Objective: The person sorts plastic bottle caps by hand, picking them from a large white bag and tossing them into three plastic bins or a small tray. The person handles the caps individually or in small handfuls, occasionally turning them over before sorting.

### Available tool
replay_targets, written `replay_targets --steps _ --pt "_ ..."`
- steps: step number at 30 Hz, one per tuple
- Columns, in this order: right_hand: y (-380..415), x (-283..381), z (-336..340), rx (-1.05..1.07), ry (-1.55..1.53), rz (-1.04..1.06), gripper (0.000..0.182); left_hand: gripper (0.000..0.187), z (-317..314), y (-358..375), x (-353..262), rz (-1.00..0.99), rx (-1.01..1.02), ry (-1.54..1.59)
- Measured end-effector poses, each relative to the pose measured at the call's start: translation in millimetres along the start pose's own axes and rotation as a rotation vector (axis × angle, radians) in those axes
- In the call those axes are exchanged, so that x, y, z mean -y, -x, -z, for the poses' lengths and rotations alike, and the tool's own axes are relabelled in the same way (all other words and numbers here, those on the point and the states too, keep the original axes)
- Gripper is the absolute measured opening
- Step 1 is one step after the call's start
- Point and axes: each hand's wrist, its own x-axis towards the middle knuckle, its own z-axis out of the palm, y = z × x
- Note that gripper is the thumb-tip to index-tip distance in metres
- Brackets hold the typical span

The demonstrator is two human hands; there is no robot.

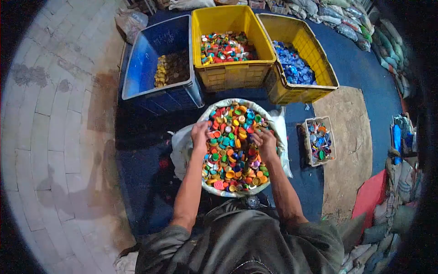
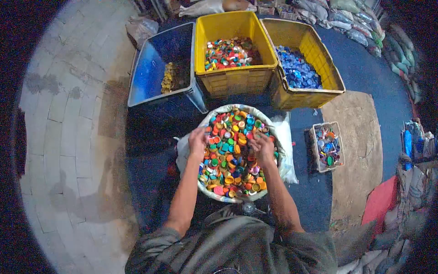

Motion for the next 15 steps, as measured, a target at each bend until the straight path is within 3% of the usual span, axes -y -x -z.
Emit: replay_targets --steps 2,6,7,11,15 --pt "3 -26 33 0.061 0.145 0.015 0.033 0.024 3 26 10 -0.183 -0.061 -0.258" --pt "37 -44 56 0.017 0.403 -0.071 0.029 0.029 24 47 41 -0.347 0.026 -0.623" --pt "42 -46 57 0.036 0.463 -0.017 0.026 0.031 23 51 41 -0.313 0.058 -0.665" --pt "47 -62 69 0.103 0.382 0.013 0.021 0.036 19 44 48 -0.372 0.101 -0.855" --pt "56 -68 72 0.119 0.416 0.013 0.022 0.038 8 41 40 -0.604 0.110 -1.081"
